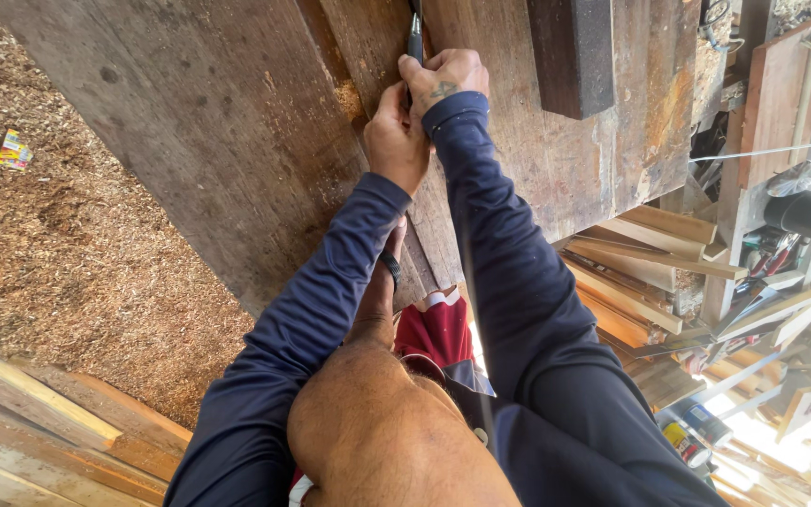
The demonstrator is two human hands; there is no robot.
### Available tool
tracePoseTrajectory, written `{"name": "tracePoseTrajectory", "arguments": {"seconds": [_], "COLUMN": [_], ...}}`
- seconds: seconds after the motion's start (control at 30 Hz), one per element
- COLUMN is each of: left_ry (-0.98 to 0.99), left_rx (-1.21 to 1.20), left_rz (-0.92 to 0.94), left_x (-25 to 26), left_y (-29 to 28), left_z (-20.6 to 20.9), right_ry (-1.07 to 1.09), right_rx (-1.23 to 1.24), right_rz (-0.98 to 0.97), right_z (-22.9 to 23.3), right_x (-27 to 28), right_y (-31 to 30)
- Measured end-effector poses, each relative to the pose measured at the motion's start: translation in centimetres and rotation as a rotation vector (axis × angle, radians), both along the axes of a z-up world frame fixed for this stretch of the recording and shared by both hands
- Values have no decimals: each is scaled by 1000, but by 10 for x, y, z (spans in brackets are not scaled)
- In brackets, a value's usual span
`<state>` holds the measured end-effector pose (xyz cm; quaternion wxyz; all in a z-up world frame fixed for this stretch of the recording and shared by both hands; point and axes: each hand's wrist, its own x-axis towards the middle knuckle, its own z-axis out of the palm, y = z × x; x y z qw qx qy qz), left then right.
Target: The person uses a metal scraper to remove material from a wooden plank clamped on a workbench. They repeatedly scrape along the same groove, adjusting grip and position while wood shavings accumulate on the floor.
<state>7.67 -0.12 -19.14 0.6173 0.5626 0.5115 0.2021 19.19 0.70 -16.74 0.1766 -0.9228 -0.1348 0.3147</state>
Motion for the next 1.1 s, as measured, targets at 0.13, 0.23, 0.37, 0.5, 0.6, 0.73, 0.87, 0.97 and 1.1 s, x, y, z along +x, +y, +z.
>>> {"name": "tracePoseTrajectory", "arguments": {"seconds": [0.13, 0.23, 0.37, 0.5, 0.6, 0.73, 0.87, 0.97, 1.1], "left_ry": [-95, -92, -56, -57, 13, -3, -81, -12, 48], "left_rx": [136, 88, 64, 81, 33, 109, 88, 87, 134], "left_rz": [75, 10, -3, 16, -56, -65, 33, -4, -9], "left_x": [2, -2, -3, 0, -4, -5, -2, -6, -5], "left_y": [-3, 1, 0, 0, 3, -1, -1, 2, 0], "left_z": [0, -2, -3, -3, -4, -4, -2, 0, -1], "right_ry": [-46, -33, -28, -48, -14, -34, -158, -59, -17], "right_rx": [-13, 27, 56, 29, 61, 52, 129, 107, 74], "right_rz": [-2, -6, -14, -34, -40, -16, 20, -18, -30], "right_z": [-5, -9, -15, -19, -20, -23, -25, -24, -24], "right_x": [-2, -4, -3, -3, -4, -4, -7, -7, -5], "right_y": [0, -3, -3, -3, -5, -5, -6, -5, -5]}}
